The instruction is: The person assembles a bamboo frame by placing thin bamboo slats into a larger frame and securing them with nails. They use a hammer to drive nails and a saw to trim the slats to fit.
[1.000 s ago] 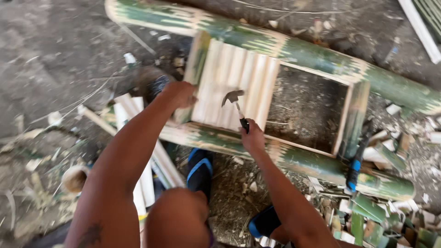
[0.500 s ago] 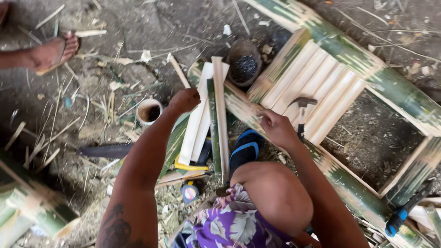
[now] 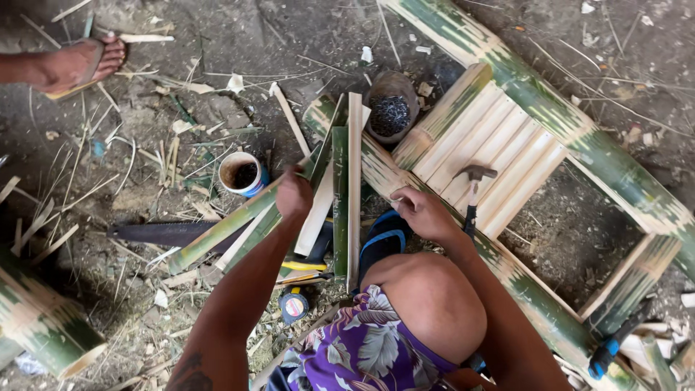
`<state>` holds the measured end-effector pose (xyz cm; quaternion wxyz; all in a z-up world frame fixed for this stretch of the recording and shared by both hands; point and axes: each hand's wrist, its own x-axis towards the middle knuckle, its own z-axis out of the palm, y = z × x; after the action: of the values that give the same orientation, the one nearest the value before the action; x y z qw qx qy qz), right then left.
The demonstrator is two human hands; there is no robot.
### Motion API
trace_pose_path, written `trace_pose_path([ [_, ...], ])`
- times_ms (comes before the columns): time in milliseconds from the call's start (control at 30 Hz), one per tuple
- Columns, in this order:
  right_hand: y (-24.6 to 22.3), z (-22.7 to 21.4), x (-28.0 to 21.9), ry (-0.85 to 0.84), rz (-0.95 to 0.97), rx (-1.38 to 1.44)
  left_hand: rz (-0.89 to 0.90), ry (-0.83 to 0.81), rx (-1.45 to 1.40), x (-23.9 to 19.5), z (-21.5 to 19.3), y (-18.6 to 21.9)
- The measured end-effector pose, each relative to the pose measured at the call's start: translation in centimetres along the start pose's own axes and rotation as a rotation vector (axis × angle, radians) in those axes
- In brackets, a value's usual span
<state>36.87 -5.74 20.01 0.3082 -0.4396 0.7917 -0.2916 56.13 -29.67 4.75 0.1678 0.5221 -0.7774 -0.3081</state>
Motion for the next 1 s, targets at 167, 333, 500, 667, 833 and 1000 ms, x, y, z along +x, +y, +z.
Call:
trace_pose_path([
  [167,2.8,0.3,-1.6,0.064,0.03,0.117,0.116,0.053,-0.026,2.3,3.7,-0.2],
  [333,4.8,-0.2,-3.7,0.096,0.091,0.09,-0.048,-0.289,0.029,2.6,4.4,-0.3],
  [500,5.1,-1.1,-5.0,0.159,-0.056,0.092,-0.131,-0.157,0.09,1.7,2.7,3.3],
  [667,5.1,-1.1,-4.5,0.108,0.14,0.15,-0.157,-0.243,0.032,1.7,1.7,7.1],
  [833,6.8,0.5,-3.8,0.118,0.049,0.179,-0.105,-0.435,0.09,2.2,3.7,7.6],
  [1000,9.2,1.7,-4.2,0.2,0.012,0.181,0.287,-0.271,-0.166,3.8,7.0,11.4],
])
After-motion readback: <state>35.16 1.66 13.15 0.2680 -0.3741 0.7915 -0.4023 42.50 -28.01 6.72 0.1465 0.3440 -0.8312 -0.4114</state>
